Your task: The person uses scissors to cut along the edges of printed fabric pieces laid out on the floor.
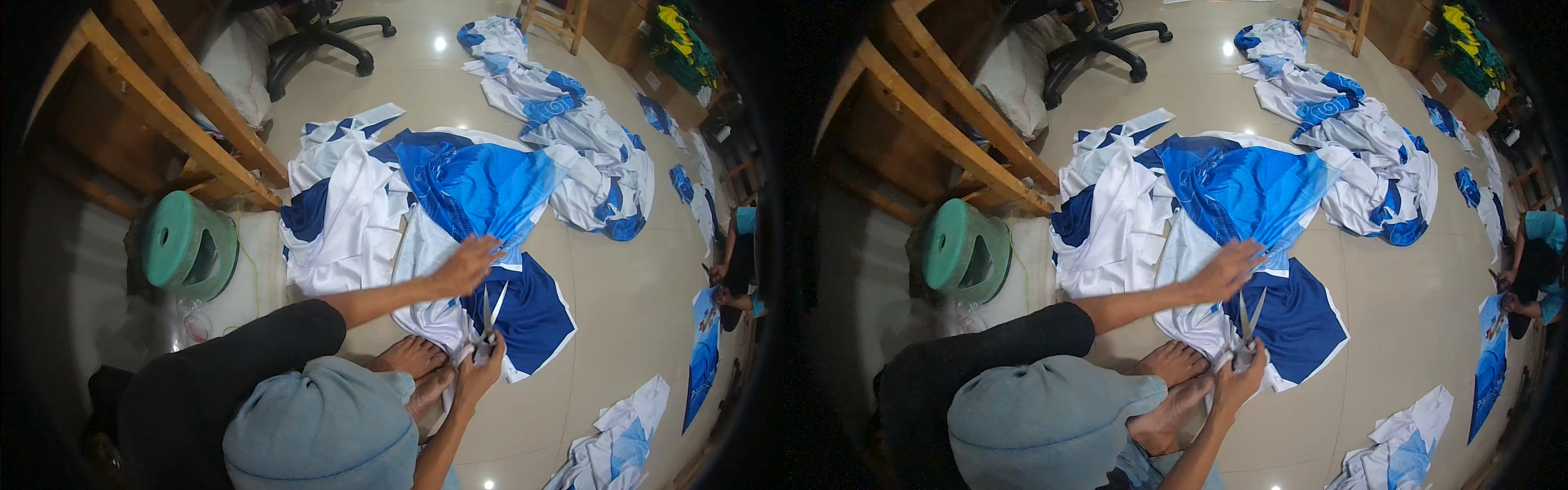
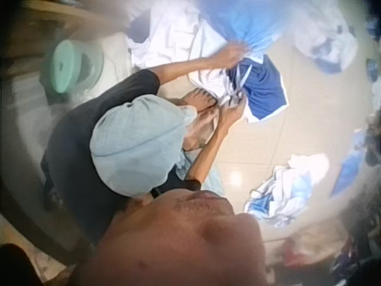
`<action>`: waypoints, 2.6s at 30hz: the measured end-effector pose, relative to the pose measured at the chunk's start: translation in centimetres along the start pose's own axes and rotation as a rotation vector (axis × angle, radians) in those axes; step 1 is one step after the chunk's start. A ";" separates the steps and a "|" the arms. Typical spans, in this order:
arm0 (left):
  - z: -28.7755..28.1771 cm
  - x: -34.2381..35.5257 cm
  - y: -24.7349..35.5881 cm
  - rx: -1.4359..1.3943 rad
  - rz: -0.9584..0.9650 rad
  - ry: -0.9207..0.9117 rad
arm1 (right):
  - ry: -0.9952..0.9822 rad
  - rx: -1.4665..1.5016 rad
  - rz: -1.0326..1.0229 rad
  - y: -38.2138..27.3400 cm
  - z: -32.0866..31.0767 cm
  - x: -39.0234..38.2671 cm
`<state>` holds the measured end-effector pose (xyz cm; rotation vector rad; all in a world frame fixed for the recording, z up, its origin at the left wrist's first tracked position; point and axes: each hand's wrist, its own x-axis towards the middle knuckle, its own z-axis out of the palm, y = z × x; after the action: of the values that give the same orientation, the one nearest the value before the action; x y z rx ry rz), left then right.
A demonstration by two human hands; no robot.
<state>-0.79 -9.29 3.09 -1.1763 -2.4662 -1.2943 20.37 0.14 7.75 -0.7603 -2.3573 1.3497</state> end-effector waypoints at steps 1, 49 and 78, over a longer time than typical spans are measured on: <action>-1.4 0.3 -1.7 0.092 -0.037 -0.038 | 0.010 -0.078 -0.021 1.4 0.4 1.2; -1.8 14.4 -1.4 0.161 0.072 -0.150 | 0.343 -0.730 0.272 17.0 -27.2 5.3; -10.8 6.0 0.6 0.012 -0.058 -0.565 | 0.376 -0.198 0.380 8.7 -29.5 -15.7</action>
<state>-7.08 -13.59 12.79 -1.6683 -2.8913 -1.0652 50.72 14.89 14.90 -1.4411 -2.1292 0.9924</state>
